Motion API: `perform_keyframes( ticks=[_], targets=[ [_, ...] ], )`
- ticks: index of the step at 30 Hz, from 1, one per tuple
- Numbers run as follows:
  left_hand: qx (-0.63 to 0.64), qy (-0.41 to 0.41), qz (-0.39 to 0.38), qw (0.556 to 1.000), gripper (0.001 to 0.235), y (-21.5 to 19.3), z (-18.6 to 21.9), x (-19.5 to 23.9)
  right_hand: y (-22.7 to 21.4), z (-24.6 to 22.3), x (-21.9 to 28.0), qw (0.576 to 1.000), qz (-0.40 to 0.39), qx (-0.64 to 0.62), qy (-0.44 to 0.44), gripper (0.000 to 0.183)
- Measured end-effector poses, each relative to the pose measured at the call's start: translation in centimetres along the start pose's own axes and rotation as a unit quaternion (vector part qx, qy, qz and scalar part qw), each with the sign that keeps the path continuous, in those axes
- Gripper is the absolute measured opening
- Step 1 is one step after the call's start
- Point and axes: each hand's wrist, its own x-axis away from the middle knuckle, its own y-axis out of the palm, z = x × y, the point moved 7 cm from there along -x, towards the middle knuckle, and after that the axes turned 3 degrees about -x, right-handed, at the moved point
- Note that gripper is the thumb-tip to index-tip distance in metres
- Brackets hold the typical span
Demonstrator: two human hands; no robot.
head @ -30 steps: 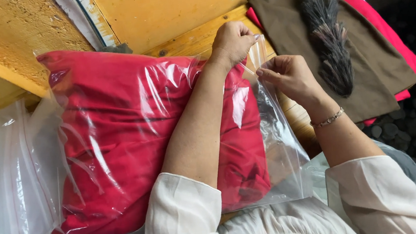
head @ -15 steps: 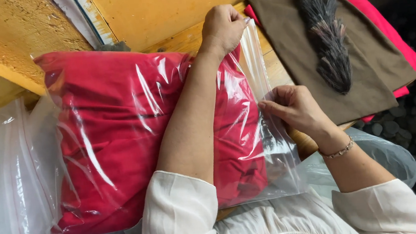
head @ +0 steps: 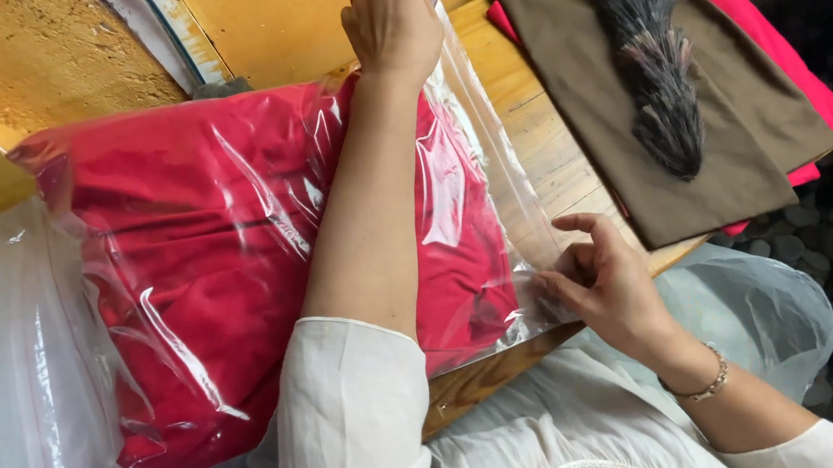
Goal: Brushing a finished pillow and placing it into a clear plastic bag for final packaging.
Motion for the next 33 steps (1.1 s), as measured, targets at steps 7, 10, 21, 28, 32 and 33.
perform_keyframes(
  ticks=[7,10,21,28,32,33],
  targets=[
    [-0.114,-0.004,-0.151,0.982,0.036,0.9,3.7,-0.2,-0.3,0.6,1.3,0.970,0.123,0.190,-0.086,0.036],
    [-0.150,0.070,-0.118,0.979,0.017,1.3,7.0,1.4,-0.9,0.8,1.7,0.964,0.151,0.195,-0.103,0.034],
    [-0.260,0.224,-0.361,0.867,0.062,-1.3,7.2,16.4,-1.4,-1.9,3.8,0.865,0.185,0.373,-0.279,0.015],
    [-0.284,0.272,-0.377,0.838,0.063,-0.1,5.9,18.0,-1.1,-2.0,4.6,0.823,0.204,0.430,-0.312,0.016],
    [-0.280,0.275,-0.375,0.840,0.062,-0.4,6.1,18.0,-0.7,-1.9,4.6,0.810,0.206,0.455,-0.307,0.016],
    [-0.279,0.274,-0.376,0.840,0.062,-0.1,6.0,18.0,-0.7,-1.8,4.5,0.810,0.204,0.456,-0.306,0.016]
  ],
)
